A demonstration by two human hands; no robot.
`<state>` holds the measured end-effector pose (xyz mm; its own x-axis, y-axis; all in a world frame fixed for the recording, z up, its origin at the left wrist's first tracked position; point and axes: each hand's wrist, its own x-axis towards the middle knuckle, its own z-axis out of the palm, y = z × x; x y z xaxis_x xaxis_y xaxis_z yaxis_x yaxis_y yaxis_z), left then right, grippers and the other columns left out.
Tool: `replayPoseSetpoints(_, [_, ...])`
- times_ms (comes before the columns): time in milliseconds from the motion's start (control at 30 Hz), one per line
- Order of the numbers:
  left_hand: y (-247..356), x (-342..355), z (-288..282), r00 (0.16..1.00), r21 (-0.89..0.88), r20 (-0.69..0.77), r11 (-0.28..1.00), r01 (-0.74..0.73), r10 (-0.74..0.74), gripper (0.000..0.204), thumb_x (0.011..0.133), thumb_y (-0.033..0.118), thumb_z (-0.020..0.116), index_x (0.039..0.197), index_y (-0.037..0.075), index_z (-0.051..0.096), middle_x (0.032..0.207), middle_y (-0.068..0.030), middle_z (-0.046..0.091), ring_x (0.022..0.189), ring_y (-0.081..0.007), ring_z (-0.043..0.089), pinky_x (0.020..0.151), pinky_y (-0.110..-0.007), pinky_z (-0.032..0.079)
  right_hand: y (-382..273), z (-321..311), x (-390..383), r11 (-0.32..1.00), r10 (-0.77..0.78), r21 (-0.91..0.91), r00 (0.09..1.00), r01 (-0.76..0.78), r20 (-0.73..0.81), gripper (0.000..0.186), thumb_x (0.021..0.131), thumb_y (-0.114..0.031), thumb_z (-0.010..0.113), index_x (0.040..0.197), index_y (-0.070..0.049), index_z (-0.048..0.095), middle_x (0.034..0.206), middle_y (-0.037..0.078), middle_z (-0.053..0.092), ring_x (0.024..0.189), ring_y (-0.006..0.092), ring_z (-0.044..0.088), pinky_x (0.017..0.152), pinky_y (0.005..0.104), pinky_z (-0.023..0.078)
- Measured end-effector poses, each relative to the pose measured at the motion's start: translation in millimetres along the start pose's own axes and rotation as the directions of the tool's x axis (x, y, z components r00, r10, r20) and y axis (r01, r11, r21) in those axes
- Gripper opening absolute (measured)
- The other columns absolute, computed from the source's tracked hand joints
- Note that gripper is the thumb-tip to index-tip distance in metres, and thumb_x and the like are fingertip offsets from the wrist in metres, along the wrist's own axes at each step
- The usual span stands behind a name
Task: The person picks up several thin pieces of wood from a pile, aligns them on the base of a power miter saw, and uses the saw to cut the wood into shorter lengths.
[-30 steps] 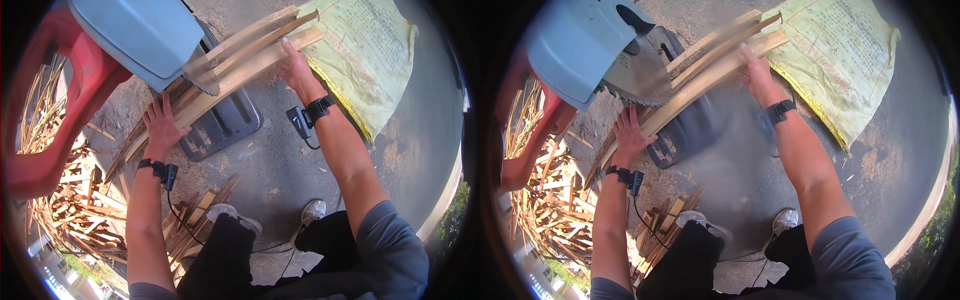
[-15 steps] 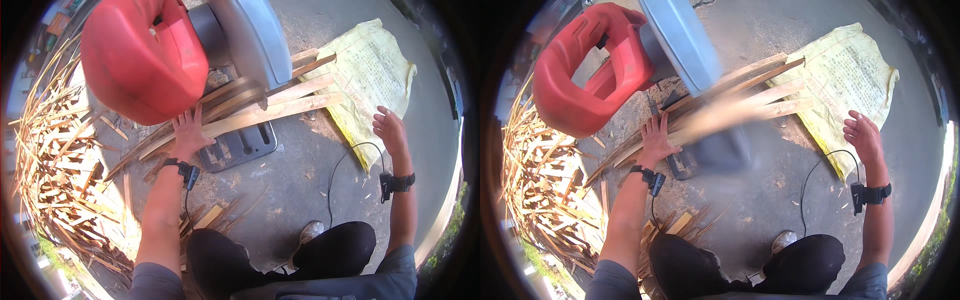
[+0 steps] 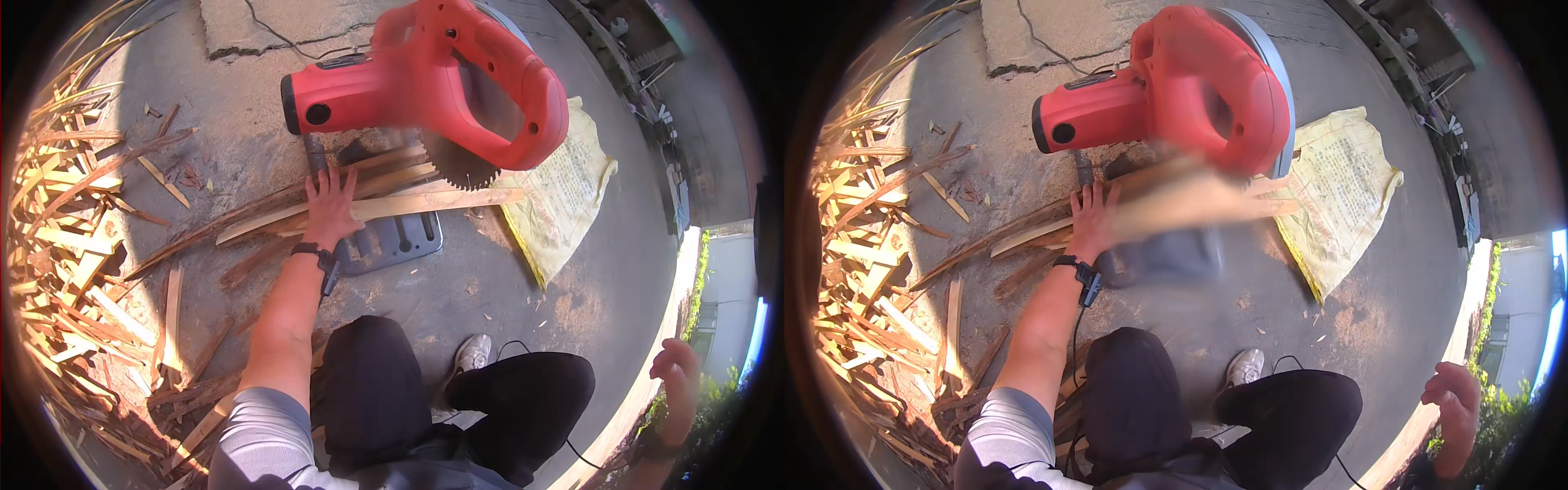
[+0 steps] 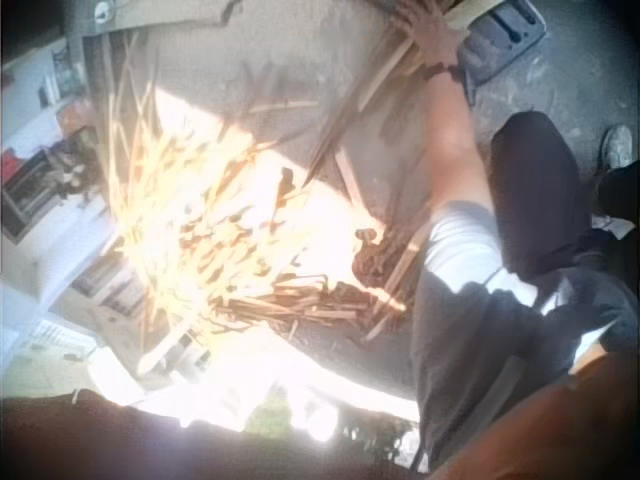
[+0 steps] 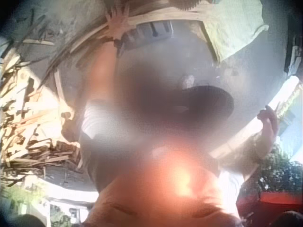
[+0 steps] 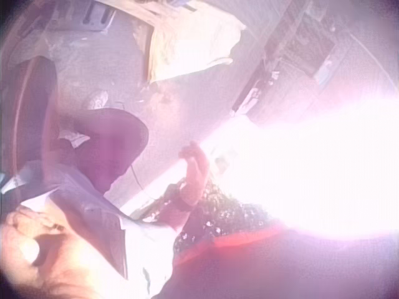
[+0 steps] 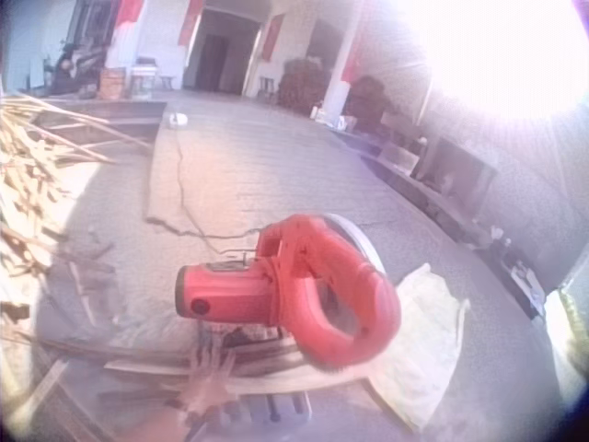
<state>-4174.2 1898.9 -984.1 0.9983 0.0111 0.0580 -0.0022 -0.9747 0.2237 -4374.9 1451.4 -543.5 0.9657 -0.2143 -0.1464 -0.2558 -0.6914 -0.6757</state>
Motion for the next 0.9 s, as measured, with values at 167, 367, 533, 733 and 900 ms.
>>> replayPoseSetpoints(167, [-19.8, -7.4, -1.1, 0.997, -0.03, -0.057, 0.998, 0.049, -0.051, 0.113, 0.047, 0.041, 0.084, 0.144, 0.018, 0.029, 0.142, -0.0226, 0.032, 0.132, -0.0393, 0.031, 0.108, -0.059, 0.017, -84.9, 77.5, 55.5, 0.973, -0.225, 0.124, 0.922, 0.195, 0.314, 0.069, 0.081, -0.043, 0.069, 0.125, 0.006, 0.05, 0.1, 0.013, 0.063, 0.087, 0.0194, 0.062, 0.077, 0.031, 0.051])
replayPoseSetpoints(367, [-18.2, -6.5, -5.0, 0.996, -0.048, -0.087, 0.999, 0.019, -0.023, 0.112, 0.047, 0.04, 0.084, 0.143, 0.018, 0.031, 0.141, -0.0216, 0.034, 0.131, -0.0391, 0.031, 0.108, -0.058, 0.018, -155.4, 210.9, 150.2, 0.852, -0.503, 0.244, 0.853, 0.462, 0.141, 0.061, 0.091, -0.043, 0.055, 0.131, 0.002, 0.048, 0.12, 0.017, 0.059, 0.105, 0.0222, 0.06, 0.091, 0.0338, 0.048])
replayPoseSetpoints(533, [-22.0, -8.4, 9.6, 0.99, -0.058, -0.14, 0.998, 0.002, -0.01, 0.112, 0.046, 0.042, 0.085, 0.142, 0.017, 0.032, 0.138, -0.0208, 0.037, 0.13, -0.0392, 0.033, 0.108, -0.059, 0.019, -207.6, 258.7, 213.3, 0.89, -0.267, 0.456, 0.822, 0.01, 0.503, 0.047, 0.091, -0.031, 0.054, 0.122, 0.004, 0.051, 0.111, 0.019, 0.061, 0.097, 0.0268, 0.064, 0.082, 0.0375, 0.055])
replayPoseSetpoints(733, [-20.5, -6.5, 16.4, 0.981, -0.002, -0.194, 1.0, -0.003, 0.003, 0.111, 0.047, 0.044, 0.084, 0.141, 0.017, 0.032, 0.137, -0.0204, 0.038, 0.129, -0.0391, 0.033, 0.107, -0.06, 0.019, -235.8, 272.5, 226.9, 0.904, -0.149, 0.401, 0.771, -0.148, 0.619, 0.031, 0.085, -0.016, 0.053, 0.108, 0.004, 0.056, 0.093, 0.014, 0.063, 0.079, 0.0226, 0.064, 0.07, 0.0357, 0.055])
replayPoseSetpoints(900, [-21.5, -7.5, 12.6, 0.985, 0.027, -0.171, 1.0, -0.002, 0.007, 0.111, 0.048, 0.045, 0.083, 0.142, 0.016, 0.032, 0.138, -0.0205, 0.036, 0.13, -0.0383, 0.032, 0.107, -0.06, 0.019, -227.0, 278.4, 227.5, 0.888, -0.234, 0.438, 0.687, -0.136, 0.688, 0.029, 0.084, -0.013, 0.053, 0.108, 0.002, 0.056, 0.092, 0.01, 0.063, 0.079, 0.0195, 0.063, 0.072, 0.0365, 0.054])
